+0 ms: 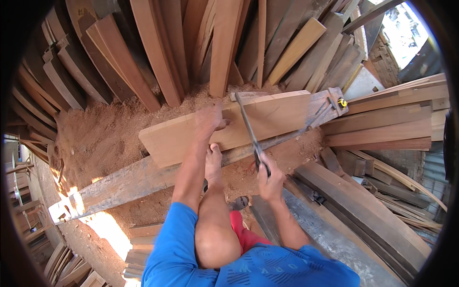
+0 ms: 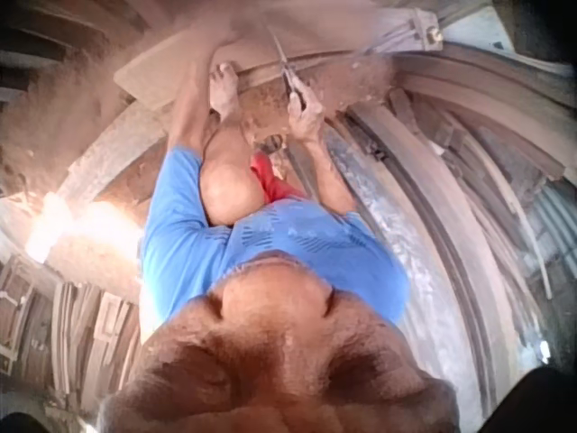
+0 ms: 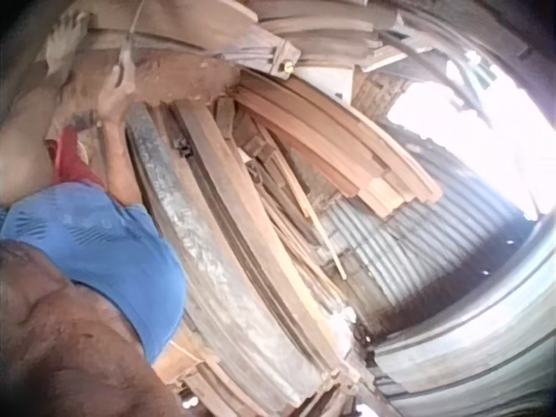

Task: The person saws a wood plank and then uses a hammer and chisel to carve a notch into the side of the wood.

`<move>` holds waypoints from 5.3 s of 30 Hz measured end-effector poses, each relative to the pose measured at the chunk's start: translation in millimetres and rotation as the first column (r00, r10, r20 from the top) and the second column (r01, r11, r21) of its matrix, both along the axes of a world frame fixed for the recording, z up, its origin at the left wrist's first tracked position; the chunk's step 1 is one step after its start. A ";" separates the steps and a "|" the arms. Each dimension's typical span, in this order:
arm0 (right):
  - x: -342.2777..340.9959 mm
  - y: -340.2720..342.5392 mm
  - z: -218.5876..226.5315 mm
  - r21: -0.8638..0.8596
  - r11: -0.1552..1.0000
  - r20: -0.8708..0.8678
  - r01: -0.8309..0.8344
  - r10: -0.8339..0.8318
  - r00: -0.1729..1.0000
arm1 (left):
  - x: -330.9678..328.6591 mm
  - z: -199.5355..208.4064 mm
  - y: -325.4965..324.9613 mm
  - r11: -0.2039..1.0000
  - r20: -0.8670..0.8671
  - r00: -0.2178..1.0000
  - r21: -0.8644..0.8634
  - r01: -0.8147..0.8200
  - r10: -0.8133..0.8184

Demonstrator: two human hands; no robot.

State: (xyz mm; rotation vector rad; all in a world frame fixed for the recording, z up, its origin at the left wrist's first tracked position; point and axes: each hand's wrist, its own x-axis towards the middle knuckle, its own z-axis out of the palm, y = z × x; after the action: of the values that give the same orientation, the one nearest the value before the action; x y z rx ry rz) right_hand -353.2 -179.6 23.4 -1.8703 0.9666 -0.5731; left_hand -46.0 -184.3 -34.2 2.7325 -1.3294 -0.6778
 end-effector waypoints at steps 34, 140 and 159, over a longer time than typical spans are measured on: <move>16.0 -30.7 -14.8 0.130 0.985 0.128 0.111 -0.127 0.984 | 34.4 -28.2 -26.9 0.996 -0.066 0.996 0.057 0.067 -0.063; 45.1 -4.7 -17.3 0.053 0.989 0.039 -0.141 0.139 0.990 | 80.6 -65.1 29.0 0.953 -0.718 0.695 -0.179 -0.243 0.043; 34.7 4.9 -22.8 0.150 0.987 0.073 -0.049 0.039 0.997 | 66.3 -45.0 25.0 0.970 -0.507 0.861 -0.224 -0.092 -0.036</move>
State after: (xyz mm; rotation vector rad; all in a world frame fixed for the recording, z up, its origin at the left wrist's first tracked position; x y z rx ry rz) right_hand -318.5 -174.7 0.6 -1.7208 0.8961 -0.5200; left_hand 20.3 -159.3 -79.2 2.1600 -1.1482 -1.0618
